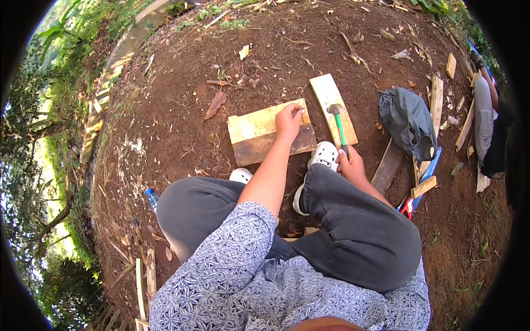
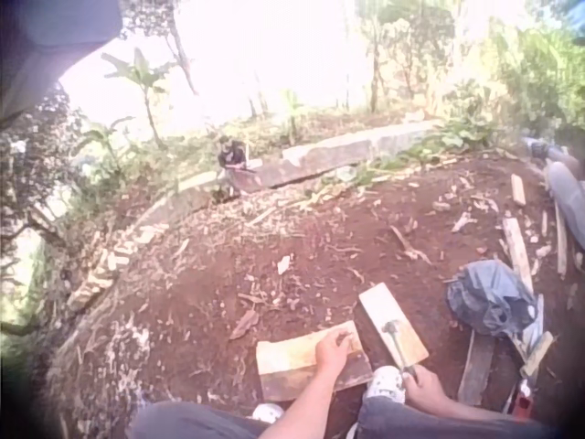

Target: The person sits on the ground and uses a hammer to drive nails into wooden planks. They repeatedly position the wood, place nails, and strike them with the hammer to secure the pieces together.

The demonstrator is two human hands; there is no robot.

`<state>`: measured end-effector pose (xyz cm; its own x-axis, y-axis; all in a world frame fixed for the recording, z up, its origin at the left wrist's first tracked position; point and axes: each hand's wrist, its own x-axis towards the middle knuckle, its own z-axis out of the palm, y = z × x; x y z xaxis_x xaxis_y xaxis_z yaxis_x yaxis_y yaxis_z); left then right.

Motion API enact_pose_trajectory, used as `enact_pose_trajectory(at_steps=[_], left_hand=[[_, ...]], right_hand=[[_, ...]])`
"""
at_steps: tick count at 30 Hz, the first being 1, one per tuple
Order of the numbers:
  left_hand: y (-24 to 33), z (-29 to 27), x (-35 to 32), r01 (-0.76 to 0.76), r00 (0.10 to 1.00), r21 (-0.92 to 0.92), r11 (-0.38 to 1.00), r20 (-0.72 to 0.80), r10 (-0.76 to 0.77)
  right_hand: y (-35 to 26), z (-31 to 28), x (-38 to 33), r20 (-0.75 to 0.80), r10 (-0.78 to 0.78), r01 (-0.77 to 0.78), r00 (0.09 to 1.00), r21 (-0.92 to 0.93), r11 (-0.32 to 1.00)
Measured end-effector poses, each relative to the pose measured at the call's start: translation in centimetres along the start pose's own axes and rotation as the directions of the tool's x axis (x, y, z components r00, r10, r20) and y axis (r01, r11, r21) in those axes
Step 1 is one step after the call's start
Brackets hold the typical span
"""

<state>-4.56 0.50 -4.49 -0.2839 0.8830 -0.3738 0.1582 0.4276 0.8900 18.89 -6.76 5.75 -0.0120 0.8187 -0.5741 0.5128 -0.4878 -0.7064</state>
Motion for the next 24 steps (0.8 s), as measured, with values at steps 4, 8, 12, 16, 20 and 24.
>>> enact_pose_trajectory(at_steps=[4,8,12,16,20,24], left_hand=[[0.2,0.4,0.2,0.000,1.000,0.002,1.000,0.008,0.000],[0.1,-0.1,-0.1,-0.082,0.994,0.109,0.991,-0.063,0.089],[-0.5,0.1,0.2,-0.052,0.997,-0.025,0.998,-0.054,0.051],[0.3,0.5,0.0,-0.048,0.999,0.082,0.995,-0.004,0.048],[-0.3,0.0,0.0,-0.050,0.998,0.071,0.996,-0.021,0.051],[-1.1,-0.3,0.4,-0.026,1.000,0.022,0.999,-0.008,0.027]], right_hand=[[1.4,-1.7,1.8,0.007,-0.080,0.080,0.997,-0.200,0.977],[-4.4,-1.9,1.3,0.022,-0.299,0.299,0.954,-0.151,0.942],[-7.7,-0.8,1.0,0.091,-0.323,0.331,0.942,-0.106,0.938],[-4.4,0.2,1.1,0.130,-0.259,0.276,0.957,-0.145,0.950],[-3.8,0.9,1.2,0.135,-0.227,0.244,0.964,-0.122,0.962],[-8.2,0.3,0.2,0.149,-0.286,0.292,0.946,-0.013,0.956]])
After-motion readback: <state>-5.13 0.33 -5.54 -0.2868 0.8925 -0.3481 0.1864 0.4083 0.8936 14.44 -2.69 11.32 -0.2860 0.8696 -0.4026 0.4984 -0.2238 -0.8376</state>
